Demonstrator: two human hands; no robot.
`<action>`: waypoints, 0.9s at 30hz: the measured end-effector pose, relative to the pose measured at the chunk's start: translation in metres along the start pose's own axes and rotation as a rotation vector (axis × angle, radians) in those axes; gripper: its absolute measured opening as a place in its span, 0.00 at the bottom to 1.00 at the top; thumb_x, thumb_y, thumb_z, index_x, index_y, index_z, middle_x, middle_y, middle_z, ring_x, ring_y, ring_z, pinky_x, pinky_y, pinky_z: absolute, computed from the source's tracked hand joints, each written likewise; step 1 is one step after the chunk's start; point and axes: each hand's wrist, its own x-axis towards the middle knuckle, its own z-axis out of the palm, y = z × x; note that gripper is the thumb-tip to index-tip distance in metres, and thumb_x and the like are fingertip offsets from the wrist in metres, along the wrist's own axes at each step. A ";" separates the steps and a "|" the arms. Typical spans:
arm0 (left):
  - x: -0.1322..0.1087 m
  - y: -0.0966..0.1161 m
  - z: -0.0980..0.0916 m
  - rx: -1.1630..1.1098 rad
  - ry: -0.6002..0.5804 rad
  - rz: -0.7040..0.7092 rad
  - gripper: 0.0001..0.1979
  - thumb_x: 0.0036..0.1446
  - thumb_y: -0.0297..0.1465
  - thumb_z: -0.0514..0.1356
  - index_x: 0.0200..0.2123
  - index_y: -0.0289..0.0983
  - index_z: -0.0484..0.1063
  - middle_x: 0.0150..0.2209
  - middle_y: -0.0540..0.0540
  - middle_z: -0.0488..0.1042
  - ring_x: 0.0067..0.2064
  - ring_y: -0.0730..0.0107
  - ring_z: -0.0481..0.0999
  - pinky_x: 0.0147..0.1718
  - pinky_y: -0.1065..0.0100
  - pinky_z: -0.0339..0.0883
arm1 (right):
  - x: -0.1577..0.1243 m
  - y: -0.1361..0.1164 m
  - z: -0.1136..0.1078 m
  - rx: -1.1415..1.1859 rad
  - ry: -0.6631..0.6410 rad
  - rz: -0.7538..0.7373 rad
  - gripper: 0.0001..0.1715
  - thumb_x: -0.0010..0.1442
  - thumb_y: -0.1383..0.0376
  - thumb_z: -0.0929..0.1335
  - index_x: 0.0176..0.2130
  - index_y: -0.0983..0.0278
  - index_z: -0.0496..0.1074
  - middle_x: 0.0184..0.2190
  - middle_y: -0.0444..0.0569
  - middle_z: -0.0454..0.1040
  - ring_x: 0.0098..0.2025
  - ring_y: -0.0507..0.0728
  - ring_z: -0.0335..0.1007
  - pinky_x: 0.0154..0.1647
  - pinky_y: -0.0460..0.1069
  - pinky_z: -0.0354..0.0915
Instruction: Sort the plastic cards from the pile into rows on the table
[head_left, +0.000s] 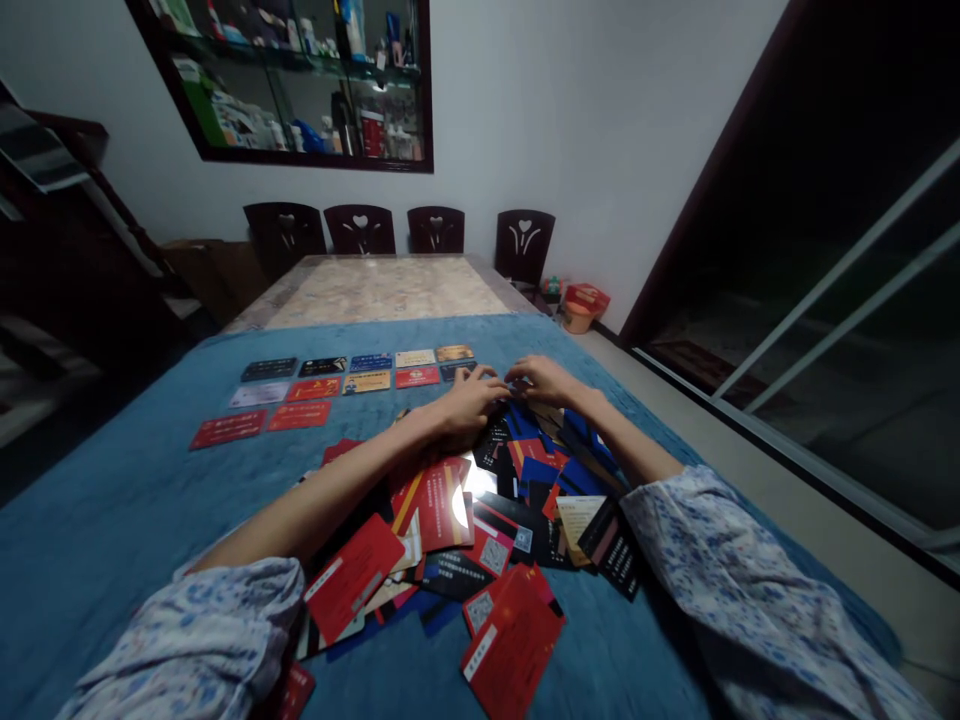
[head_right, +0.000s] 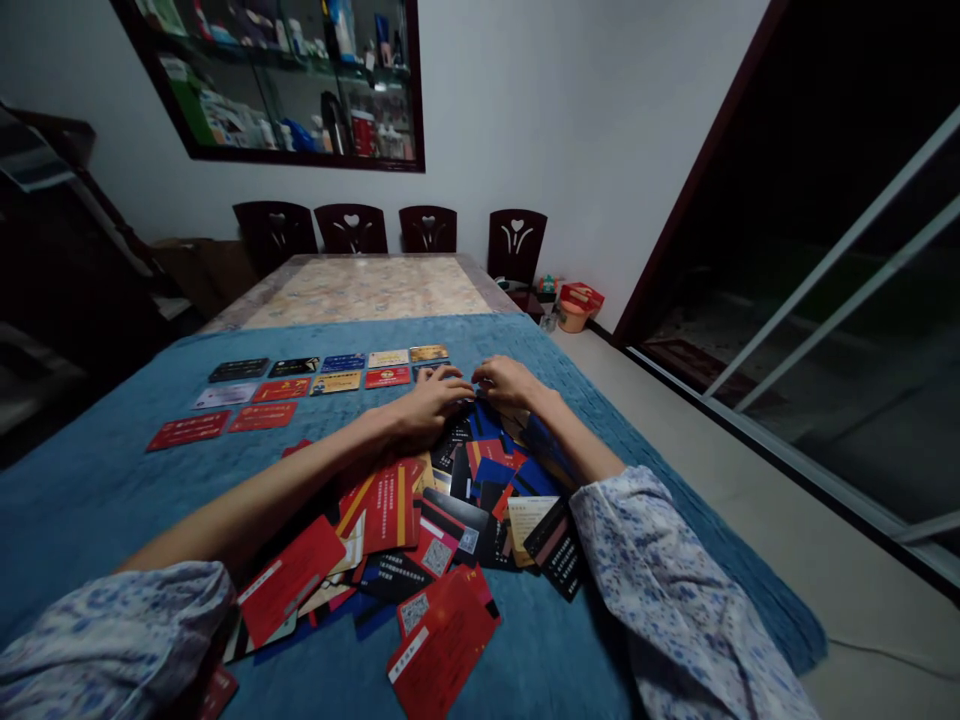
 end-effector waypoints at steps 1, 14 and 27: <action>0.000 0.003 0.001 -0.005 -0.022 0.022 0.29 0.57 0.21 0.52 0.60 0.43 0.70 0.62 0.41 0.69 0.65 0.47 0.55 0.55 0.43 0.51 | -0.004 0.000 0.001 0.004 0.009 0.008 0.16 0.60 0.70 0.66 0.44 0.64 0.81 0.41 0.53 0.80 0.43 0.57 0.71 0.41 0.46 0.60; -0.017 0.010 0.002 0.113 -0.135 0.107 0.31 0.53 0.21 0.54 0.60 0.44 0.69 0.67 0.43 0.64 0.69 0.45 0.52 0.57 0.43 0.52 | -0.022 -0.010 0.016 0.076 0.041 -0.019 0.14 0.62 0.69 0.65 0.42 0.64 0.80 0.41 0.54 0.79 0.45 0.58 0.71 0.44 0.48 0.61; -0.040 0.019 -0.009 0.106 -0.115 -0.002 0.12 0.59 0.26 0.55 0.45 0.38 0.73 0.57 0.38 0.73 0.66 0.44 0.57 0.57 0.45 0.54 | -0.030 -0.040 0.002 0.039 -0.014 -0.097 0.13 0.60 0.62 0.69 0.43 0.63 0.80 0.41 0.53 0.78 0.46 0.60 0.71 0.43 0.49 0.61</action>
